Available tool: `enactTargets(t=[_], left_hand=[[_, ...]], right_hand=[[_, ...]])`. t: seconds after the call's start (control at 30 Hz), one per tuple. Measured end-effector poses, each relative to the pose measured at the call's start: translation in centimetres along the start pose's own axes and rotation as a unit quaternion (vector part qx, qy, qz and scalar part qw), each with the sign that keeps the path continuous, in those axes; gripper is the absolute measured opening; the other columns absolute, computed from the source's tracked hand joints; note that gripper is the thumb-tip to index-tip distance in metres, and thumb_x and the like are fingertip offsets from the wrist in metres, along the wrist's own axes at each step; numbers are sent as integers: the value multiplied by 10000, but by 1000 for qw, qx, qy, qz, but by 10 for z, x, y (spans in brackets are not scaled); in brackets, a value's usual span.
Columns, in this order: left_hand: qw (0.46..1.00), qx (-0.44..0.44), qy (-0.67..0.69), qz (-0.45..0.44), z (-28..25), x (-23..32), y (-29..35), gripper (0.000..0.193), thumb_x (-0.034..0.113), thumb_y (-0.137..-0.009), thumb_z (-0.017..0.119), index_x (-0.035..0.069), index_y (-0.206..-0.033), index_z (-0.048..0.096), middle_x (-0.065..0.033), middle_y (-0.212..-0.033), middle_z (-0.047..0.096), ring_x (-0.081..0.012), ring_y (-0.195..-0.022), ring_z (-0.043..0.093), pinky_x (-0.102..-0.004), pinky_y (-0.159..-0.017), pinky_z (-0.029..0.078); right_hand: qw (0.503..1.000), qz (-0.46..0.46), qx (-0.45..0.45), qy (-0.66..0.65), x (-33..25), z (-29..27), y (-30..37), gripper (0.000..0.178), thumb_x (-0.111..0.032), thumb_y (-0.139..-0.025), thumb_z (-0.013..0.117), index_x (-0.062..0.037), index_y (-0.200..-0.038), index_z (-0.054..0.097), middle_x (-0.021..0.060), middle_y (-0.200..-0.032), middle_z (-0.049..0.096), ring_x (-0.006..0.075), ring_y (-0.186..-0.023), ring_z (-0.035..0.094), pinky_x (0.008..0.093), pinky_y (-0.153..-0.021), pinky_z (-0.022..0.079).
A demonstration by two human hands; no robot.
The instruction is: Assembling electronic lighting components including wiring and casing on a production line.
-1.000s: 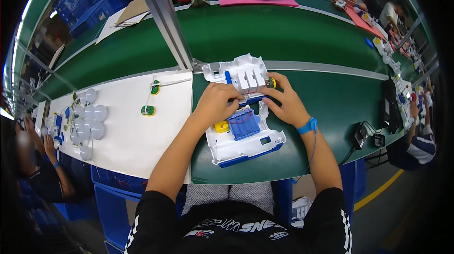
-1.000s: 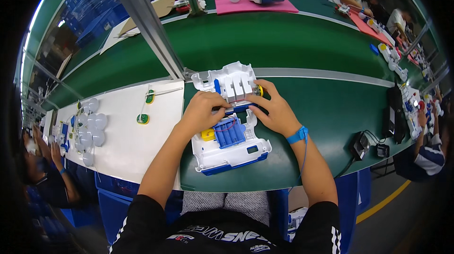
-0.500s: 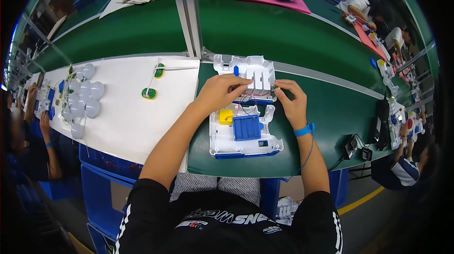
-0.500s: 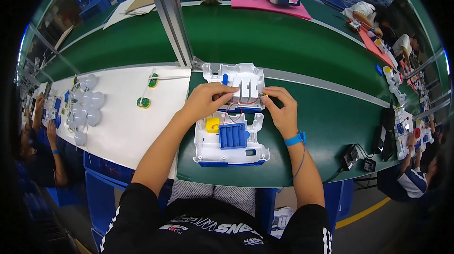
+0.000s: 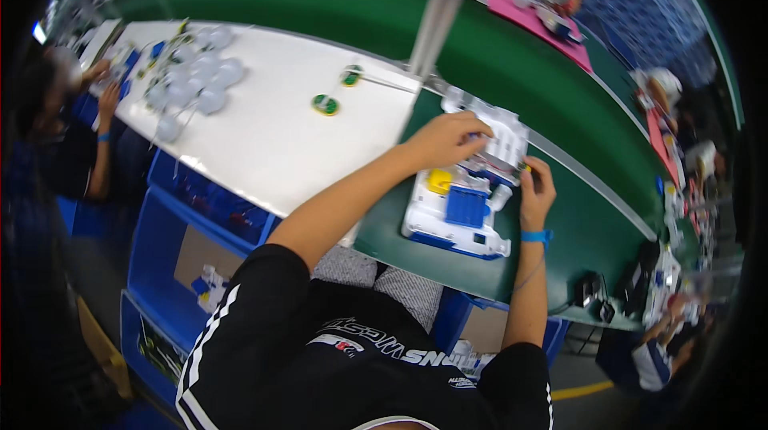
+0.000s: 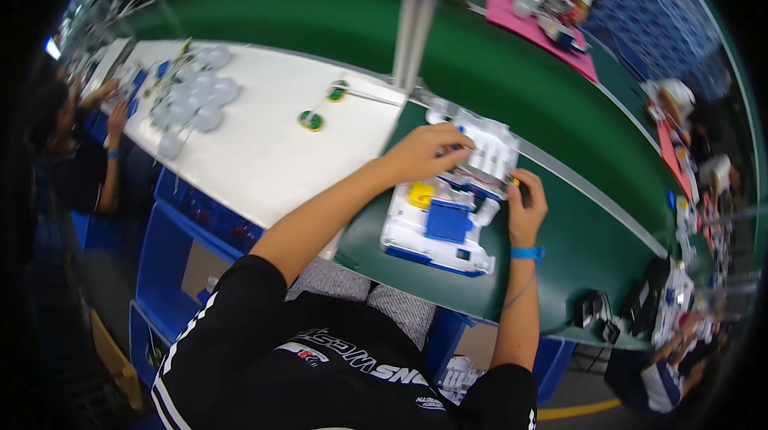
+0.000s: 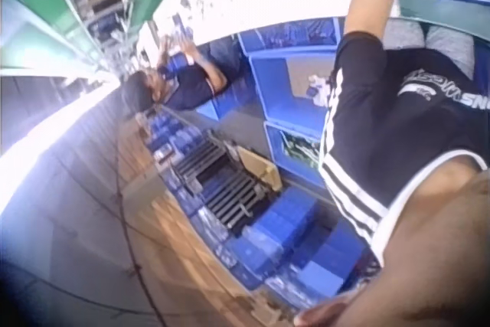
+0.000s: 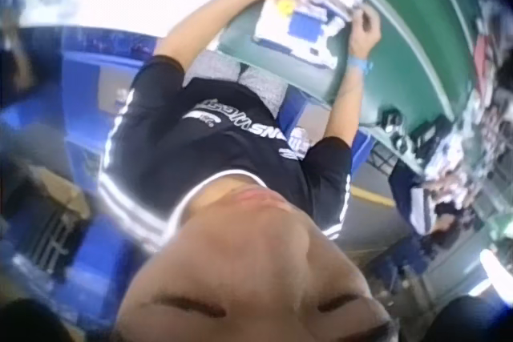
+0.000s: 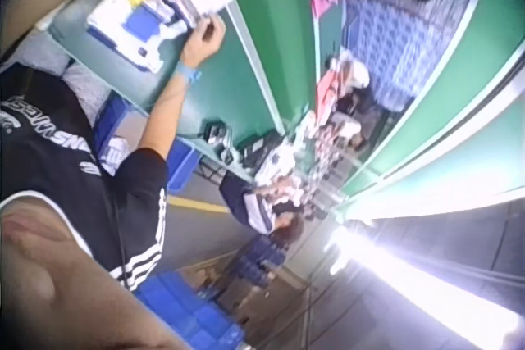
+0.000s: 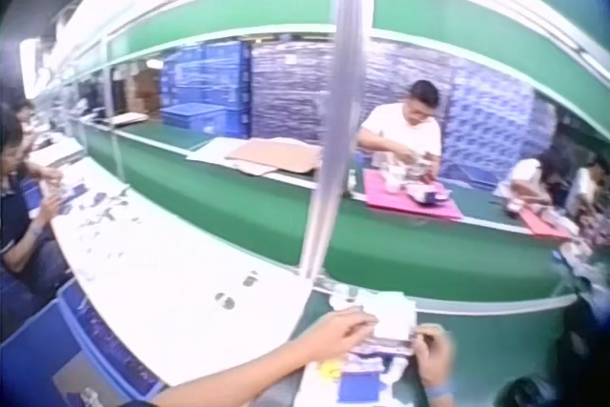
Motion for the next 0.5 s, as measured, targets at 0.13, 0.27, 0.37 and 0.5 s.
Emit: enactTargets(t=[0.13, 0.27, 0.37, 0.5], left_hand=[[991, 109, -68, 44, -43, 21, 25, 164, 145, -914, 684, 41, -1032, 729, -135, -1000, 675, -332, -964, 657, -417, -868, 520], [974, 203, -88, -39, -111, 48, 93, 136, 80, -869, 701, 58, -999, 733, -121, -988, 676, -312, -963, 657, -409, -868, 525], [933, 282, -192, -115, -163, 37, 172, 171, 44, -847, 695, 72, -1012, 731, -130, -1005, 685, -329, -987, 656, -414, -908, 527], [851, 364, -321, -201, -270, 9, 256, 278, 29, -829, 691, 77, -1103, 706, -144, -1141, 684, -361, -1126, 607, -457, -1016, 477]], right_hand=[[999, 32, 4, 1, 9, 6, 1, 162, -68, -992, 642, 13, -1118, 704, 118, -1200, 663, 200, -1083, 619, 308, -930, 495], [999, 13, -4, 53, 15, -3, 2, 203, -116, -1023, 612, 13, -1164, 679, 118, -1207, 657, 195, -1112, 603, 319, -990, 459], [998, 14, -3, 53, 13, -7, 2, 288, -193, -1075, 512, 23, -1204, 651, 132, -1232, 652, 211, -1144, 601, 332, -1028, 446], [991, 83, 76, -79, 43, -25, 3, 461, -335, -1112, 413, 38, -1337, 565, 166, -1298, 634, 245, -1183, 606, 368, -1022, 457]])
Point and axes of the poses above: each hand's wrist, its own y-axis away from the middle knuckle, its own z-axis out of the palm, x = y × z, the point moved 7 cm from there along -y, towards the middle knuckle
